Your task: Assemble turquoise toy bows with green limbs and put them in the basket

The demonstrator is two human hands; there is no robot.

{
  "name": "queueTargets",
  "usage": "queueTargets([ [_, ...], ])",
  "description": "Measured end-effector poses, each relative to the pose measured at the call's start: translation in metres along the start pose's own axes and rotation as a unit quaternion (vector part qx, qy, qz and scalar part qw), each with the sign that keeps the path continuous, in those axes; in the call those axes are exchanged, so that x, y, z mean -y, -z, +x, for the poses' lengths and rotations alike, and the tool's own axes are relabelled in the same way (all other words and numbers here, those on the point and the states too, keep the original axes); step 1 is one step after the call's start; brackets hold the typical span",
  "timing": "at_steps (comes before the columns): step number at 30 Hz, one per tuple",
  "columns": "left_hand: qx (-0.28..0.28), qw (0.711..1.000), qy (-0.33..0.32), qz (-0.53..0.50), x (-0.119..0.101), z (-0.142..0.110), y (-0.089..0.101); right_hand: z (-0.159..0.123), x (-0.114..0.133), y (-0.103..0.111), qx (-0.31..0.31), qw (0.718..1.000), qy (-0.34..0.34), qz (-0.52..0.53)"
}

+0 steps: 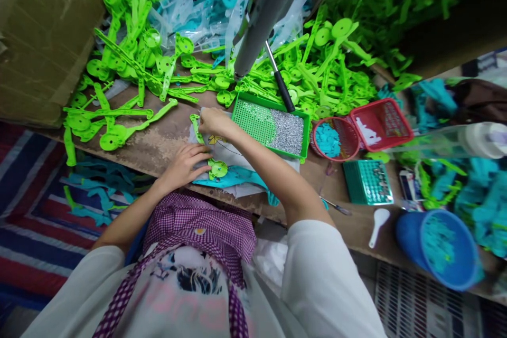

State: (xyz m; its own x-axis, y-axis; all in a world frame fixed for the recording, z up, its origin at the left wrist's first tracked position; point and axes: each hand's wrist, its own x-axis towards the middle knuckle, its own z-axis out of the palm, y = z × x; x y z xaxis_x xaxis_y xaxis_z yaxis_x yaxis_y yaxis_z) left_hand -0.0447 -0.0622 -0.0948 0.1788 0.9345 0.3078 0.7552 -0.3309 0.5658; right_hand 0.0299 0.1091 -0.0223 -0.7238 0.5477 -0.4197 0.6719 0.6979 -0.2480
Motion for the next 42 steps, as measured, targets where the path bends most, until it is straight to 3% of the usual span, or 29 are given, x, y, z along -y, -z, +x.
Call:
queueTargets([
  [9, 0.019, 0.999, 0.014, -0.023, -0.001, 0.001, 0.002, -0.003, 0.016, 0.004, 0.022, 0.998, -0.038, -0.038],
  [17, 0.011, 1.0, 0.002, -0.011, -0.001, 0.002, 0.001, 0.012, 0.032, 0.01, 0.095, 0.991, -0.054, -0.082],
  [20, 0.018, 1.0, 0.005, -0.007, 0.001, 0.002, 0.001, 0.017, 0.034, 0.009, 0.094, 0.989, -0.068, -0.086],
  [23, 0.02, 1.0, 0.005, -0.009, 0.001, 0.002, 0.001, 0.009, 0.029, 0.005, 0.061, 0.993, -0.073, -0.075],
  [30, 0.004, 1.0, 0.011, -0.024, -0.001, 0.001, 0.0, -0.052, 0.01, -0.022, -0.137, 0.987, -0.069, 0.043],
  [36, -0.035, 0.996, 0.0, -0.087, 0.007, -0.004, 0.005, -0.057, 0.001, -0.052, -0.142, 0.969, -0.077, 0.186],
  [40, -0.131, 0.986, 0.086, -0.061, 0.023, 0.011, 0.021, -0.055, 0.001, -0.059, -0.149, 0.963, -0.082, 0.208],
  [42, -0.118, 0.986, 0.111, -0.041, 0.034, 0.024, 0.028, -0.057, 0.004, -0.058, -0.159, 0.963, -0.078, 0.204],
])
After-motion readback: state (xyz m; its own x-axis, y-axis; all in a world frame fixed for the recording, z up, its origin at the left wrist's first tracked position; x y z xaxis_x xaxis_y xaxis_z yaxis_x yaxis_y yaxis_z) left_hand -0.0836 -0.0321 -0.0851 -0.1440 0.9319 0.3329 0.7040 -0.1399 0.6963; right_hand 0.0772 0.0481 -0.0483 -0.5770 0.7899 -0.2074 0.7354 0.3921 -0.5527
